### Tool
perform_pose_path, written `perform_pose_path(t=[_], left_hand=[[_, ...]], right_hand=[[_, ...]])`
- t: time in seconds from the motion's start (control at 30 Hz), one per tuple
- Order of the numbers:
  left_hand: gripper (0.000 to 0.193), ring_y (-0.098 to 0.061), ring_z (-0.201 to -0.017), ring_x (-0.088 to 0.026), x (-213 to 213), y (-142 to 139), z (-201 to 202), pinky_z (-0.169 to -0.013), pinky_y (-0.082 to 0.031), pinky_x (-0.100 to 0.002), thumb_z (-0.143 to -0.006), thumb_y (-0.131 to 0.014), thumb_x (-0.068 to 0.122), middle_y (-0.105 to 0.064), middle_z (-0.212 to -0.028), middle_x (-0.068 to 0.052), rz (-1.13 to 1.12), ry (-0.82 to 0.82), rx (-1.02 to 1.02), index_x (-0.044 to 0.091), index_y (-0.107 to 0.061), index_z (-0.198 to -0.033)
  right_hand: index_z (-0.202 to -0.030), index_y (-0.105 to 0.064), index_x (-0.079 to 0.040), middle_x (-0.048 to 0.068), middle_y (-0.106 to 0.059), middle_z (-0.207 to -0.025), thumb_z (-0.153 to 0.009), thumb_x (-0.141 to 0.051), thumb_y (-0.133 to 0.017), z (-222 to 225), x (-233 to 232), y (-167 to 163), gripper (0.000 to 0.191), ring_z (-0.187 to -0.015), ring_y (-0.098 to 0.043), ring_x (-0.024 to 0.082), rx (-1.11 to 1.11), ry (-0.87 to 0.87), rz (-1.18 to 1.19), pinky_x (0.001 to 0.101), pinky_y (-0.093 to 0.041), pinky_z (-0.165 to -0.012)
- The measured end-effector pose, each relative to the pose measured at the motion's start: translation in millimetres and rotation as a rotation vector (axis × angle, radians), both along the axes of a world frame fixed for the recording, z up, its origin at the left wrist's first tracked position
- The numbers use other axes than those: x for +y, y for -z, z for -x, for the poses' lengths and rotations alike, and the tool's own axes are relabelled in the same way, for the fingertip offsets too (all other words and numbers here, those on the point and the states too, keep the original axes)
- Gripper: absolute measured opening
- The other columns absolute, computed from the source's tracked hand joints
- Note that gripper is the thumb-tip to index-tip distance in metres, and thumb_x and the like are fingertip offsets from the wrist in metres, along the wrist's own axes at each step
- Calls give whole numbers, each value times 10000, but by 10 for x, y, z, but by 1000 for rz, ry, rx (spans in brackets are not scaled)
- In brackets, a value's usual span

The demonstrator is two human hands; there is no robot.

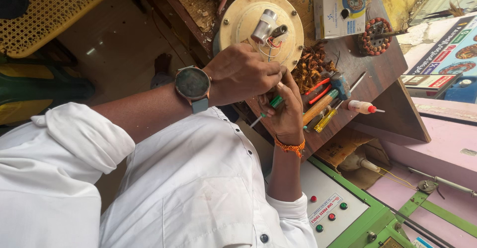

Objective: The person uses a screwdriver to tighten connections on a circular electrical component mounted on a workbench. They then use pliers to strip and adjust a red wire, continuing to manipulate the wires and component throughout the clip.

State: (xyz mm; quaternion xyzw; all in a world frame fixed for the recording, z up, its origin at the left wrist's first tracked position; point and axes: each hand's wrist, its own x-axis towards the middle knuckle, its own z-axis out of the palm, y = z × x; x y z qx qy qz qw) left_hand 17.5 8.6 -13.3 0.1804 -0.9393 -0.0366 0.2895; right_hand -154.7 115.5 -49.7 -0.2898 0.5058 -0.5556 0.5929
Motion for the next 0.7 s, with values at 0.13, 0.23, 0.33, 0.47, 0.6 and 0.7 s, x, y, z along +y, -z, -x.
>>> perform_pose_path(t=[0.13, 0.23, 0.33, 0.47, 0.6, 0.7], left_hand=[[51, -722, -680, -170, 8, 5, -43, -594, -587, -344, -839, -733, 137, -682, -768, 17, -76, -10, -36, 136, -739, -789], [39, -721, -658, -200, -52, -19, 2, -540, -569, -356, -816, -733, 105, -705, -781, 13, -226, -47, -60, 131, -759, -803], [97, -724, -656, -214, -125, -47, 37, -535, -567, -370, -814, -720, 63, -720, -768, -19, -362, -64, -148, 145, -761, -783], [166, -720, -629, -239, -190, -64, 65, -524, -568, -374, -809, -719, 51, -734, -764, -75, -469, -105, -244, 201, -781, -842], [82, -731, -618, -215, -150, -73, 69, -502, -583, -347, -826, -740, 84, -741, -792, -42, -238, 6, -207, 87, -742, -744], [128, -742, -672, -200, -85, -93, 53, -564, -600, -341, -851, -760, 136, -733, -782, -30, -92, 26, -127, 64, -728, -750]], right_hand=[[-1184, -517, -39, -21, -523, -835, -1101, -159, -557, -27, 19, 14, 151, -638, -443, 27, 416, 11, 202, 194, -373, -547], [-1110, -552, -14, 127, -665, -1084, -897, -61, -854, -13, -6, 17, 372, -664, -479, 94, 1028, 97, 521, 257, -429, -609], [-1087, -664, -51, 111, -719, -1080, -869, 51, -858, 16, -59, 17, 309, -878, -718, 183, 1303, 136, 679, 298, -580, -758], [-1028, -690, -5, 116, -726, -1002, -896, 34, -800, 13, -99, 62, 175, -887, -732, 214, 1320, 180, 756, 318, -581, -764], [-1081, -673, 21, 31, -625, -808, -1054, -104, -641, -3, -50, 118, 132, -655, -555, 87, 681, 140, 416, 228, -427, -581], [-1021, -614, 30, 2, -563, -727, -1128, -193, -534, 25, -28, 136, 260, -537, -447, 37, 249, 10, 166, 206, -338, -471]])
